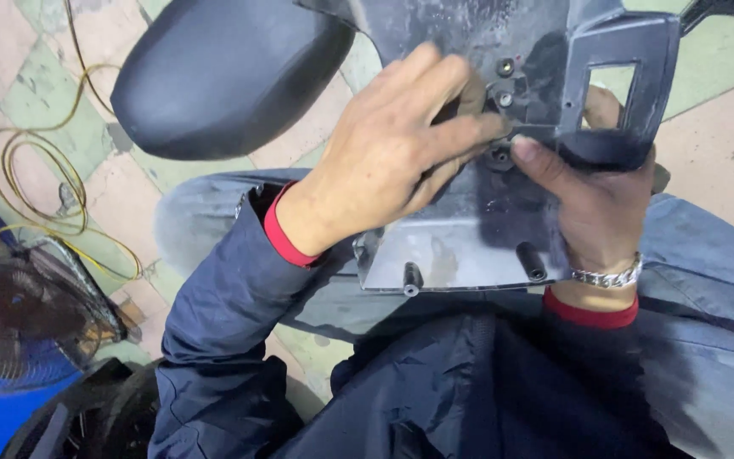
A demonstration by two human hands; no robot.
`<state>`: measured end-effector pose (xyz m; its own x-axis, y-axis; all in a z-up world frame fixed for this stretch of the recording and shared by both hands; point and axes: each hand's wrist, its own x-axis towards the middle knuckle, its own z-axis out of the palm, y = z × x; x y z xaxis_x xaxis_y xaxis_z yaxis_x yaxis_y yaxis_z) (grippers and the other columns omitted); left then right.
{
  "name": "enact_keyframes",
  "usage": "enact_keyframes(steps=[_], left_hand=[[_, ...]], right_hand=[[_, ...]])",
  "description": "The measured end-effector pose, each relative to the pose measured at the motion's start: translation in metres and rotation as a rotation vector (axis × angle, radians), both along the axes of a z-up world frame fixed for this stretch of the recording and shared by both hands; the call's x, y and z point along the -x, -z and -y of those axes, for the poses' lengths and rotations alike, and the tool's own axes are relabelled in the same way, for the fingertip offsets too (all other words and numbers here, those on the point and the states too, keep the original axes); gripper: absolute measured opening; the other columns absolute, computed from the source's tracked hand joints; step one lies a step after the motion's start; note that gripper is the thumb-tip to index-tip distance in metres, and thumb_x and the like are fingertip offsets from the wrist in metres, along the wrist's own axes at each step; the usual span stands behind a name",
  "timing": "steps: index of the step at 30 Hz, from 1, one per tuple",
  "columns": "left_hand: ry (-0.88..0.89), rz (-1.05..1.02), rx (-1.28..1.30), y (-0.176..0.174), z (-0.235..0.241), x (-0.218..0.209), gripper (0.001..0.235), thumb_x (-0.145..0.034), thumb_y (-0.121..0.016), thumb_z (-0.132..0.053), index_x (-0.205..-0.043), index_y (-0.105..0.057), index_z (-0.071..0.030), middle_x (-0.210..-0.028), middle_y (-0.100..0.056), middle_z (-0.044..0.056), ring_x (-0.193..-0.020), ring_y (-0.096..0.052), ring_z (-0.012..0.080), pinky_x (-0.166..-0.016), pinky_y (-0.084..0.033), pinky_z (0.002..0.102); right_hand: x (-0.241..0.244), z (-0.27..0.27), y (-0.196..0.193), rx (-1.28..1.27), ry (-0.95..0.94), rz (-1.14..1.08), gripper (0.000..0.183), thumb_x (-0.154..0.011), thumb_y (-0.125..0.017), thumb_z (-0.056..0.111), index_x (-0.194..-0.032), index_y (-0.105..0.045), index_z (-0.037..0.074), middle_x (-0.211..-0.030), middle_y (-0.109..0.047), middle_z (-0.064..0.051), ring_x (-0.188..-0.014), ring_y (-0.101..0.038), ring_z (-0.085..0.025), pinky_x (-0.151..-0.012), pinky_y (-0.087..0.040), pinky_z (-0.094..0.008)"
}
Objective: The person uses a screwdriver to remove screws from a red motorcycle tail light assembly. They then attach the tail light to a black plastic motorcycle body panel, aligning it and securing it with screws.
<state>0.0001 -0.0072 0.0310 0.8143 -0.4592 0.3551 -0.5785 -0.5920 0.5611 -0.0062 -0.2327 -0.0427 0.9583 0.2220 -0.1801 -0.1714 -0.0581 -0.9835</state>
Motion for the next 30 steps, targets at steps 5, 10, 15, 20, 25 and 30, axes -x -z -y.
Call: enact_keyframes(steps=[5, 10, 15, 20, 25, 30], left_hand=[[-0.008, 0.047, -0.023, 0.004, 0.003, 0.0, 0.018, -0.089, -0.078, -0.004, -0.107, -0.078, -0.004, -0.101, -0.052, 0.009, -0.085, -0.045, 0.026, -0.074, -0.039, 0.036], [-0.06, 0.038, -0.056, 0.006, 0.006, 0.002, 0.021, -0.089, -0.085, -0.017, -0.106, -0.077, -0.007, -0.103, -0.053, 0.006, -0.089, -0.045, 0.025, -0.081, -0.038, 0.036], [-0.088, 0.014, -0.068, 0.008, 0.008, 0.002, 0.018, -0.091, -0.083, -0.011, -0.108, -0.076, -0.008, -0.104, -0.054, 0.005, -0.091, -0.045, 0.0243, -0.083, -0.034, 0.036], [-0.08, 0.094, -0.113, 0.008, 0.009, 0.001, 0.017, -0.093, -0.081, -0.015, -0.102, -0.073, -0.004, -0.104, -0.053, 0.009, -0.089, -0.046, 0.0264, -0.079, -0.035, 0.037], [-0.052, 0.17, -0.217, 0.012, 0.011, 0.004, 0.014, -0.096, -0.071, -0.01, -0.109, -0.071, -0.003, -0.113, -0.059, 0.009, -0.094, -0.053, 0.0235, -0.08, -0.042, 0.035], [-0.042, 0.149, -0.14, 0.01, 0.015, 0.003, 0.015, -0.093, -0.071, -0.005, -0.106, -0.068, 0.002, -0.107, -0.056, 0.012, -0.089, -0.051, 0.0259, -0.077, -0.043, 0.035]], right_hand=[[0.003, -0.002, 0.006, -0.113, 0.061, -0.039, 0.048, -0.09, -0.081, -0.001, -0.132, -0.061, 0.009, -0.117, -0.068, 0.001, -0.1, -0.063, -0.01, -0.099, -0.053, -0.022], [0.002, -0.005, 0.006, -0.212, 0.091, -0.138, 0.045, -0.09, -0.077, -0.005, -0.131, -0.063, 0.007, -0.119, -0.07, -0.001, -0.099, -0.067, -0.009, -0.098, -0.055, -0.021], [0.003, -0.008, 0.008, -0.222, 0.18, -0.165, 0.044, -0.087, -0.079, -0.006, -0.126, -0.065, 0.009, -0.116, -0.071, 0.0, -0.098, -0.068, -0.009, -0.096, -0.056, -0.02], [0.006, -0.004, 0.014, -0.177, 0.11, -0.088, 0.039, -0.092, -0.078, -0.005, -0.127, -0.065, 0.007, -0.109, -0.07, 0.0, -0.091, -0.063, -0.007, -0.091, -0.053, -0.018], [0.006, -0.002, 0.012, -0.178, 0.075, 0.005, 0.035, -0.096, -0.077, -0.007, -0.126, -0.064, 0.006, -0.108, -0.07, -0.001, -0.089, -0.062, -0.007, -0.09, -0.052, -0.019], [0.006, -0.005, 0.0, -0.05, 0.052, 0.07, 0.034, -0.098, -0.076, -0.006, -0.129, -0.063, 0.002, -0.105, -0.069, -0.004, -0.085, -0.06, -0.01, -0.083, -0.051, -0.021]])
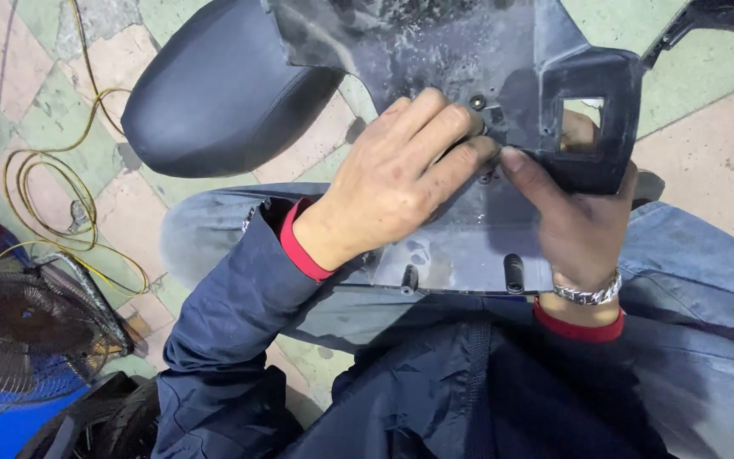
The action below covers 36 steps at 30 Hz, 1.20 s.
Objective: The person uses a screwdriver to remove screws from a red motorcycle tail light assembly. They then attach the tail light to a black plastic motorcycle body panel, aligning it and securing it with screws.
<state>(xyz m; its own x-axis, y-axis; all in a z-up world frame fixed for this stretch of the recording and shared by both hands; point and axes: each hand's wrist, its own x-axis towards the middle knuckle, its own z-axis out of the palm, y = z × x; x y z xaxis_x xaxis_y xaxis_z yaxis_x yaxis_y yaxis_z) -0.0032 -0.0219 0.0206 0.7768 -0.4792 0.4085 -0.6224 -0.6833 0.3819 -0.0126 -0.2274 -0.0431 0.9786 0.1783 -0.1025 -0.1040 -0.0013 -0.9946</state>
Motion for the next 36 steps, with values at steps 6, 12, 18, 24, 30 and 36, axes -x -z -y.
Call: enact_keyframes(steps=[6, 12, 18, 24, 30, 36], left_hand=[[-0.097, 0.033, 0.046, -0.001, 0.007, 0.004, 0.015, -0.092, -0.077, -0.003, -0.104, -0.069, 0.002, -0.102, -0.056, 0.011, -0.084, -0.052, 0.0247, -0.072, -0.048, 0.034], [-0.187, 0.011, 0.178, 0.003, 0.011, 0.009, 0.016, -0.09, -0.083, -0.003, -0.102, -0.073, 0.001, -0.092, -0.063, 0.009, -0.074, -0.056, 0.021, -0.065, -0.049, 0.032], [-0.205, -0.029, 0.229, 0.001, 0.014, 0.009, 0.013, -0.09, -0.08, -0.002, -0.1, -0.072, 0.001, -0.092, -0.065, 0.008, -0.074, -0.057, 0.0214, -0.066, -0.049, 0.032], [-0.305, -0.037, 0.301, 0.0, 0.021, 0.011, 0.014, -0.085, -0.082, 0.001, -0.095, -0.072, 0.001, -0.088, -0.065, 0.007, -0.071, -0.056, 0.0201, -0.064, -0.047, 0.031], [-0.33, -0.02, 0.326, 0.002, 0.023, 0.013, 0.015, -0.085, -0.082, 0.0, -0.094, -0.071, 0.001, -0.088, -0.065, 0.008, -0.069, -0.056, 0.0202, -0.064, -0.047, 0.032], [-0.357, -0.099, 0.314, -0.001, 0.025, 0.015, 0.014, -0.086, -0.08, -0.001, -0.096, -0.07, 0.001, -0.09, -0.066, 0.007, -0.071, -0.056, 0.0204, -0.066, -0.047, 0.031]], right_hand=[[0.003, -0.005, 0.005, -0.031, 0.138, -0.067, 0.031, -0.102, -0.072, 0.003, -0.131, -0.063, 0.007, -0.111, -0.064, 0.002, -0.093, -0.055, -0.008, -0.091, -0.046, -0.022], [0.0, -0.007, 0.002, -0.186, 0.102, 0.112, 0.036, -0.098, -0.075, -0.004, -0.126, -0.06, 0.011, -0.116, -0.07, -0.006, -0.104, -0.07, -0.017, -0.106, -0.055, -0.028], [0.008, -0.004, 0.019, -0.268, 0.185, -0.007, 0.043, -0.094, -0.076, -0.009, -0.128, -0.06, 0.01, -0.118, -0.07, -0.006, -0.107, -0.071, -0.018, -0.105, -0.057, -0.027], [0.005, -0.007, 0.016, -0.274, 0.149, 0.011, 0.042, -0.093, -0.075, -0.008, -0.128, -0.06, 0.01, -0.119, -0.07, -0.007, -0.109, -0.071, -0.02, -0.109, -0.056, -0.03], [0.008, -0.008, 0.018, -0.196, 0.185, 0.049, 0.035, -0.095, -0.076, -0.006, -0.123, -0.06, 0.008, -0.115, -0.07, -0.005, -0.1, -0.067, -0.014, -0.101, -0.055, -0.025], [0.008, -0.012, 0.016, -0.212, 0.194, 0.063, 0.037, -0.098, -0.073, -0.007, -0.125, -0.059, 0.013, -0.119, -0.067, -0.003, -0.108, -0.067, -0.016, -0.108, -0.054, -0.029]])
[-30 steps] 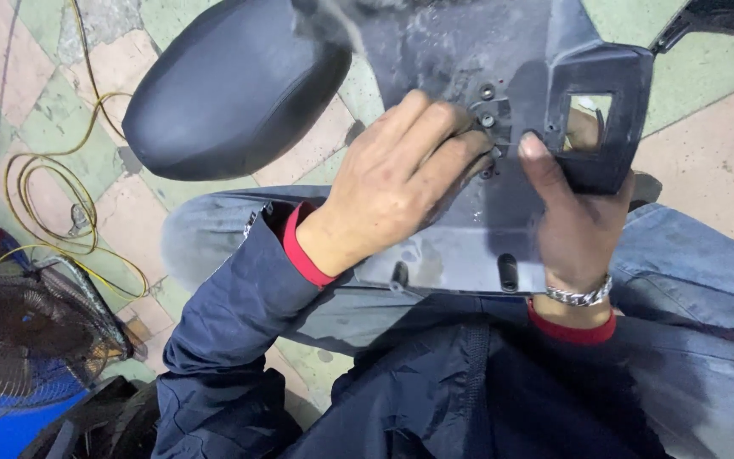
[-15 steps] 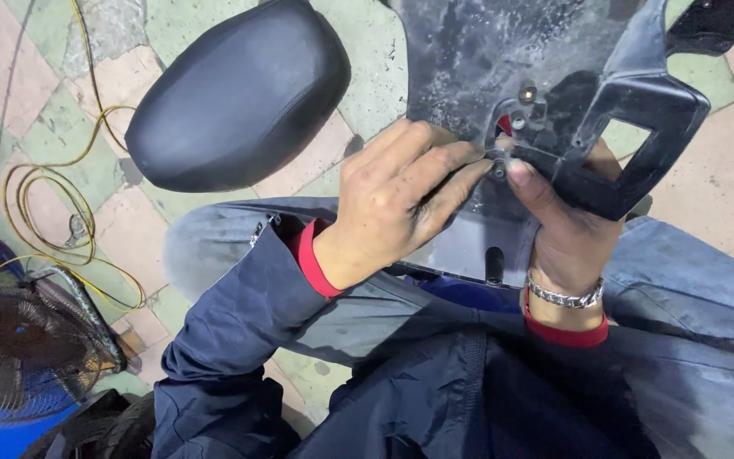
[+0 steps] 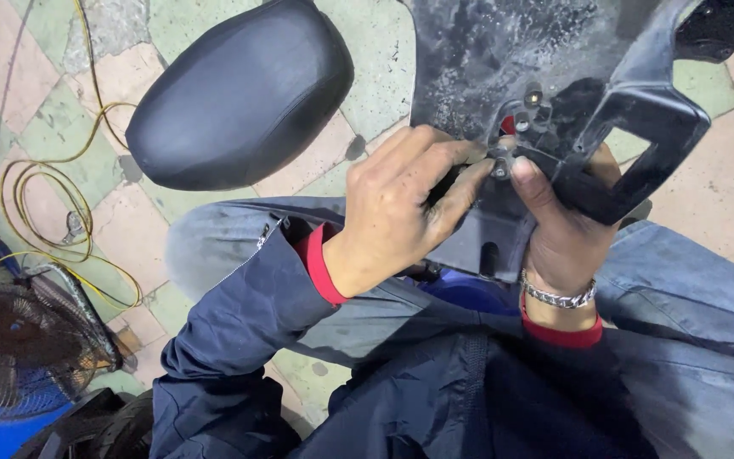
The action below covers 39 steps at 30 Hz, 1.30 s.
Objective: The person uses a screwdriver to remove screws from a red motorcycle tail light assembly. They then attach the tail light to a black plastic motorcycle body panel, aligning it and securing it with screws.
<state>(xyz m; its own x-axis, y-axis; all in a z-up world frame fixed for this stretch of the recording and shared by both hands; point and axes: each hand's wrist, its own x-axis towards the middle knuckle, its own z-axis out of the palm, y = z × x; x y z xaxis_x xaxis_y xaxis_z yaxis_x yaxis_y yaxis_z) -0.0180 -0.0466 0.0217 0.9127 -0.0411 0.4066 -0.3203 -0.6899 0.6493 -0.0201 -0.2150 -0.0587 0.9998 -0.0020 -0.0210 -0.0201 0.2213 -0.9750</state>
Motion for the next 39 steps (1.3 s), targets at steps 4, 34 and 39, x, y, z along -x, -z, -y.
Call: enact_keyframes(steps=[4, 34, 39], left_hand=[[-0.052, -0.027, 0.063, 0.0, 0.002, -0.002, 0.01, -0.084, -0.079, -0.001, -0.088, -0.069, -0.001, -0.079, -0.061, 0.005, -0.065, -0.052, 0.0186, -0.061, -0.044, 0.031], [0.164, -0.597, 0.812, 0.037, -0.038, -0.016, 0.013, -0.088, -0.078, -0.007, -0.095, -0.069, -0.001, -0.083, -0.07, 0.001, -0.069, -0.06, 0.0077, -0.067, -0.051, 0.021], [0.163, -0.572, 0.823, 0.029, -0.039, -0.014, 0.013, -0.09, -0.076, -0.005, -0.097, -0.068, 0.001, -0.084, -0.069, 0.001, -0.07, -0.059, 0.0079, -0.067, -0.051, 0.021]], right_hand=[[-0.002, -0.003, 0.005, -0.097, -0.018, 0.018, 0.038, -0.097, -0.074, -0.003, -0.129, -0.061, 0.014, -0.119, -0.07, -0.004, -0.107, -0.068, -0.016, -0.108, -0.055, -0.029], [-0.003, 0.036, -0.003, 0.234, -0.024, 0.151, 0.054, -0.109, -0.06, -0.014, -0.154, -0.039, 0.006, -0.141, -0.055, -0.016, -0.123, -0.057, -0.029, -0.117, -0.049, -0.04], [-0.004, 0.048, -0.064, 0.774, -0.084, 0.468, 0.031, -0.1, -0.077, -0.023, -0.124, -0.059, -0.015, -0.115, -0.059, -0.027, -0.098, -0.055, -0.033, -0.09, -0.047, -0.041]])
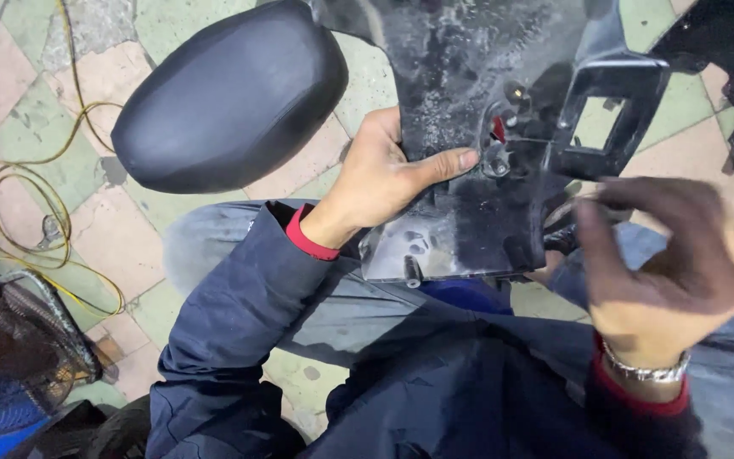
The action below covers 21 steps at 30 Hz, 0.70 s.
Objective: The person uses a screwdriver to remove screws from a red motorcycle tail light assembly. They then attach the tail light to a black plastic motorcycle body panel, aligning it and securing it with screws.
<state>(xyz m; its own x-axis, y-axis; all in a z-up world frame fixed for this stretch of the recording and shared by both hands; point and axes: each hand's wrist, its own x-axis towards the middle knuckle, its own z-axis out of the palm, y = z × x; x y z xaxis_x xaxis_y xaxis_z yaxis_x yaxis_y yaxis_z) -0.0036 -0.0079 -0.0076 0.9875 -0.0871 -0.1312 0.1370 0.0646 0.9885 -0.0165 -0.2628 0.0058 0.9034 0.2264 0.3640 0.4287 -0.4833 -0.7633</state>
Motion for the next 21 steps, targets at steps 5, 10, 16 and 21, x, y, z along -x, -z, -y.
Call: enact_keyframes(steps=[5, 10, 16, 21], left_hand=[[0.05, 0.001, -0.024, -0.003, 0.008, 0.004, 0.011, -0.089, -0.075, -0.001, -0.092, -0.065, -0.001, -0.075, -0.065, -0.001, -0.061, -0.055, 0.0067, -0.058, -0.047, 0.02], [0.043, -0.082, 0.007, -0.007, 0.006, 0.006, 0.013, -0.089, -0.074, -0.002, -0.098, -0.066, -0.001, -0.081, -0.068, 0.001, -0.068, -0.06, 0.0084, -0.063, -0.051, 0.021], [0.051, 0.004, -0.005, -0.006, 0.007, 0.007, 0.012, -0.09, -0.072, 0.0, -0.099, -0.063, -0.001, -0.083, -0.064, 0.001, -0.071, -0.055, 0.009, -0.068, -0.049, 0.022], [0.052, -0.052, -0.009, -0.007, 0.007, 0.006, 0.012, -0.09, -0.073, -0.002, -0.098, -0.064, -0.002, -0.08, -0.066, 0.001, -0.067, -0.058, 0.009, -0.063, -0.049, 0.022]], right_hand=[[-0.008, -0.031, -0.011, 0.182, -0.13, 0.067, 0.032, -0.089, -0.093, -0.004, -0.112, -0.076, -0.016, -0.105, -0.068, -0.023, -0.083, -0.057, -0.026, -0.074, -0.049, -0.036], [-0.005, -0.051, -0.017, 0.281, -0.078, 0.061, 0.026, -0.088, -0.09, -0.009, -0.111, -0.079, -0.011, -0.106, -0.066, -0.018, -0.088, -0.057, -0.028, -0.08, -0.048, -0.038], [-0.008, -0.053, -0.017, -0.019, -0.062, -0.253, 0.02, -0.088, -0.083, -0.016, -0.1, -0.068, -0.011, -0.105, -0.069, -0.018, -0.077, -0.058, -0.02, -0.069, -0.048, -0.029], [-0.018, -0.013, -0.005, -0.268, -0.18, -0.356, 0.029, -0.092, -0.071, -0.026, -0.108, -0.05, -0.014, -0.107, -0.068, -0.031, -0.096, -0.074, -0.033, -0.08, -0.064, -0.032]])
